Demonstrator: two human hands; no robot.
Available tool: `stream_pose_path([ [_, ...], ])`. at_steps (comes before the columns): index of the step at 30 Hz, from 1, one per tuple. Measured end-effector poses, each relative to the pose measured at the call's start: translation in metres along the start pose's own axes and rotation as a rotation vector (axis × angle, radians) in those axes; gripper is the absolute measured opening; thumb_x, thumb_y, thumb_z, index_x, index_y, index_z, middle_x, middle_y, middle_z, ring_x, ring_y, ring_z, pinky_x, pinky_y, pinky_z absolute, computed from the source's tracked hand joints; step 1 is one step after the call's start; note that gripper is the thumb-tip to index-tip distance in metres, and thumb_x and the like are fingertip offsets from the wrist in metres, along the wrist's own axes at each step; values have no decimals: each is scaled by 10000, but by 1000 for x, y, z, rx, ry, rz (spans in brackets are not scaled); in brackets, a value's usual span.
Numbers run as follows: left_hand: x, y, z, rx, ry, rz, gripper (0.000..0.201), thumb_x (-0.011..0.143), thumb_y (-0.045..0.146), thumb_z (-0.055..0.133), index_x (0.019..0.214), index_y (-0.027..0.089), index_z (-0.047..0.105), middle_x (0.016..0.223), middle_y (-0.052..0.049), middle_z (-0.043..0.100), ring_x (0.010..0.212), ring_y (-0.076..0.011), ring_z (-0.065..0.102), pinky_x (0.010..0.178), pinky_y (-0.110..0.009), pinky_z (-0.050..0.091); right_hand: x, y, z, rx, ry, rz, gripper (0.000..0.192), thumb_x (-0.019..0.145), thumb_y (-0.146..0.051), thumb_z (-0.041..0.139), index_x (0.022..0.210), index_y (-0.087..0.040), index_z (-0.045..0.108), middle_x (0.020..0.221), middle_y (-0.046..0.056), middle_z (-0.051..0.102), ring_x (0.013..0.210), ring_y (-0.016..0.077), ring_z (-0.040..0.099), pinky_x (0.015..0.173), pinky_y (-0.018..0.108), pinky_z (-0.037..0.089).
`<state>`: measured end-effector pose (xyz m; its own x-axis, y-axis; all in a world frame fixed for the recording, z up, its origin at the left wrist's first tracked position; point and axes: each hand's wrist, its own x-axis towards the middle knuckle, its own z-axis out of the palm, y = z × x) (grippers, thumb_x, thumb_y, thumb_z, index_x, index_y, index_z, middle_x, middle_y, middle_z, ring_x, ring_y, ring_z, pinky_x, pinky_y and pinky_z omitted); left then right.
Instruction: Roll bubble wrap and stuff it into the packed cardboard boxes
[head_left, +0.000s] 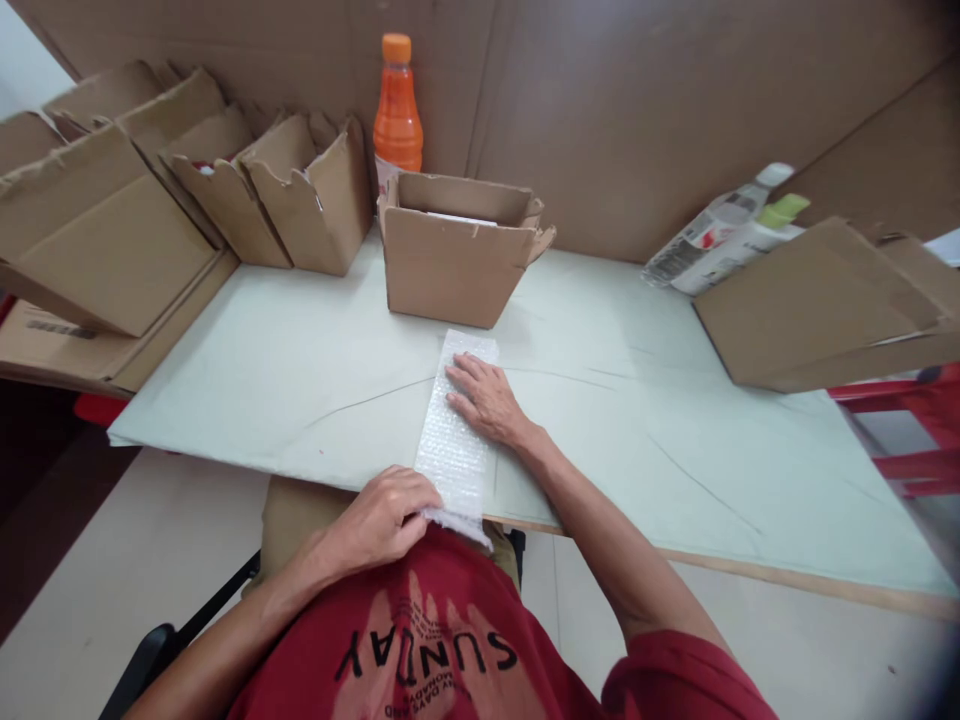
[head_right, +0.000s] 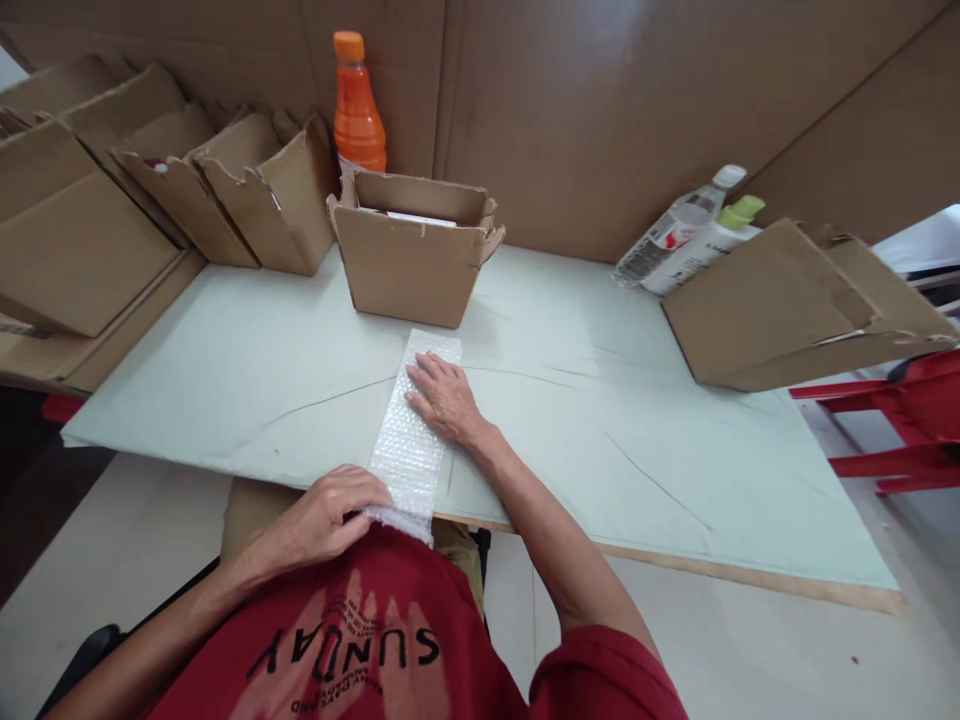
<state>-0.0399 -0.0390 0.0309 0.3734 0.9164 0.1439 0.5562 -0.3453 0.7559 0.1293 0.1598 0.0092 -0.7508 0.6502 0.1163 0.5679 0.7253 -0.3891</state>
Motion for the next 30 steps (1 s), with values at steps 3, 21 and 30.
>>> stream_pose_path([
  [3,10,-1,-4,-33,60,-91,235,851,87,515,944,193,703,896,-45,738,853,-193,671,811,-301,496,-23,-7,-20,349,110,63,414,1016,-458,446,1313,-236,629,1471,90,546,1403,270,447,1163,487,329],
  [21,57,-35,4,311,107,-314,613,845,155,628,1433,164,453,1173,-114,686,1030,-259,674,913,-405,556,-100,-35,13,101,161,229,389,884,-177,556,1270,-164,602,754,4,685,689,187,623,752,354,427],
  [30,26,-19,-7,318,291,23,406,879,115,589,1274,202,553,1241,-128,610,1170,-279,564,995,-458,497,-116,-45,-1,84,369,142,304,966,-260,590,1256,-172,567,790,12,667,701,177,607,723,336,433],
])
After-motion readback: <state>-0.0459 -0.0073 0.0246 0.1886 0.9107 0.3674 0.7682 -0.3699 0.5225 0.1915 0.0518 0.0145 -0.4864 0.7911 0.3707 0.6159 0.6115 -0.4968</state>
